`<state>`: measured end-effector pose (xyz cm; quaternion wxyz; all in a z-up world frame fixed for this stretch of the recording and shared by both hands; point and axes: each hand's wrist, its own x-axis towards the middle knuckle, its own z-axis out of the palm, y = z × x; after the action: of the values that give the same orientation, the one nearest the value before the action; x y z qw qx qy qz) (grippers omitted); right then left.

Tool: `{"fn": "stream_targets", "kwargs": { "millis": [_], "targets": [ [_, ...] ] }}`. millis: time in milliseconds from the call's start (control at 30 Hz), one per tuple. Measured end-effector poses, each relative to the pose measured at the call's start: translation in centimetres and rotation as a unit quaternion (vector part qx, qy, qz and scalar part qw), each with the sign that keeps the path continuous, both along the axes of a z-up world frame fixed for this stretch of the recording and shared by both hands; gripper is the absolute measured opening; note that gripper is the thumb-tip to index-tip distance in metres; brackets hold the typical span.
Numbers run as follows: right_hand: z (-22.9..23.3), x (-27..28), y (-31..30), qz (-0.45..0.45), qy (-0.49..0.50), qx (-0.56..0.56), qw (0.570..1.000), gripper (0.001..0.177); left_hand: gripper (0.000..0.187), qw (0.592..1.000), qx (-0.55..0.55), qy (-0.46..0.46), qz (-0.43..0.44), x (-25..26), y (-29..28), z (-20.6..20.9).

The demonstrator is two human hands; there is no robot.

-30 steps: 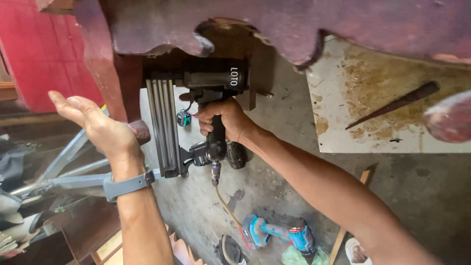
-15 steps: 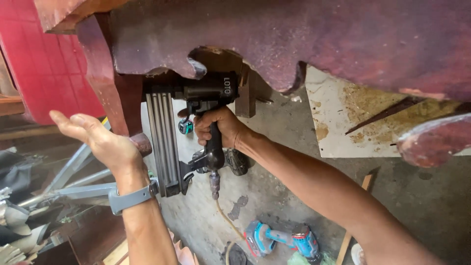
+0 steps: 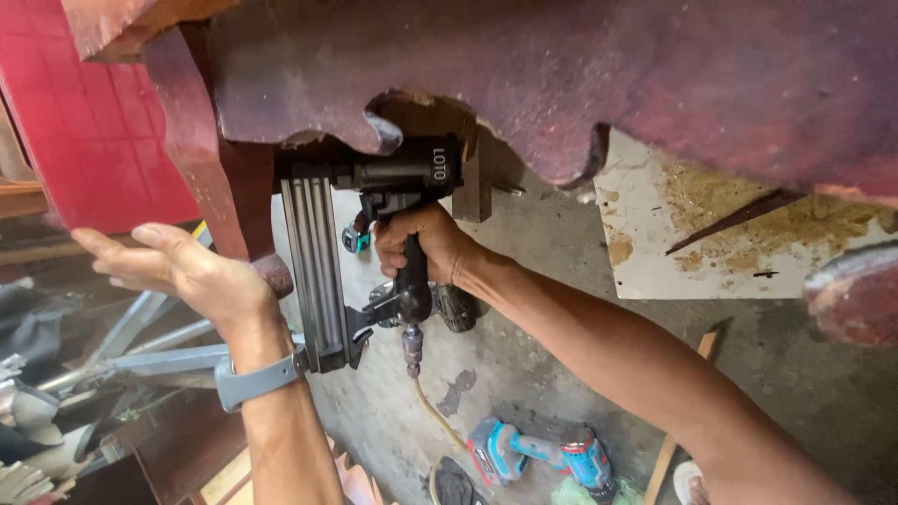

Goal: Applying glue to a wooden component and securing it to a furniture frame using a pneumatic nail gun.

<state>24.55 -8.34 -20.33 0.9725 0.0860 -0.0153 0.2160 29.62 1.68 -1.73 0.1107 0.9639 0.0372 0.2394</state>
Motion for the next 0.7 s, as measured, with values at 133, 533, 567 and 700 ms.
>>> {"fn": "stream_targets", "kwargs": {
  "millis": [133, 533, 567, 700],
  "targets": [
    [0.2, -0.3, -0.6, 0.001, 0.021, -0.01, 1.0, 0.012, 0.076, 1.0, -0.005, 0.004, 0.004, -0.3, -0.4, 0.4],
    [1.0, 0.4, -2.0, -0.013, 0.04, -0.012, 0.999, 0.01, 0.074, 1.0, -0.031, 0.003, -0.003, -0.4, -0.5, 0.8],
    [0.8, 0.5, -2.2, -0.015, 0.04, -0.013, 0.999, 0.01, 0.074, 0.999, -0.032, 0.003, -0.005, -0.5, -0.8, 0.8],
    [0.1, 1.3, -2.3, 0.011, 0.019, 0.002, 1.0, 0.017, 0.078, 0.999, -0.035, -0.001, -0.005, -0.5, -0.9, 0.8]
  ]
}}
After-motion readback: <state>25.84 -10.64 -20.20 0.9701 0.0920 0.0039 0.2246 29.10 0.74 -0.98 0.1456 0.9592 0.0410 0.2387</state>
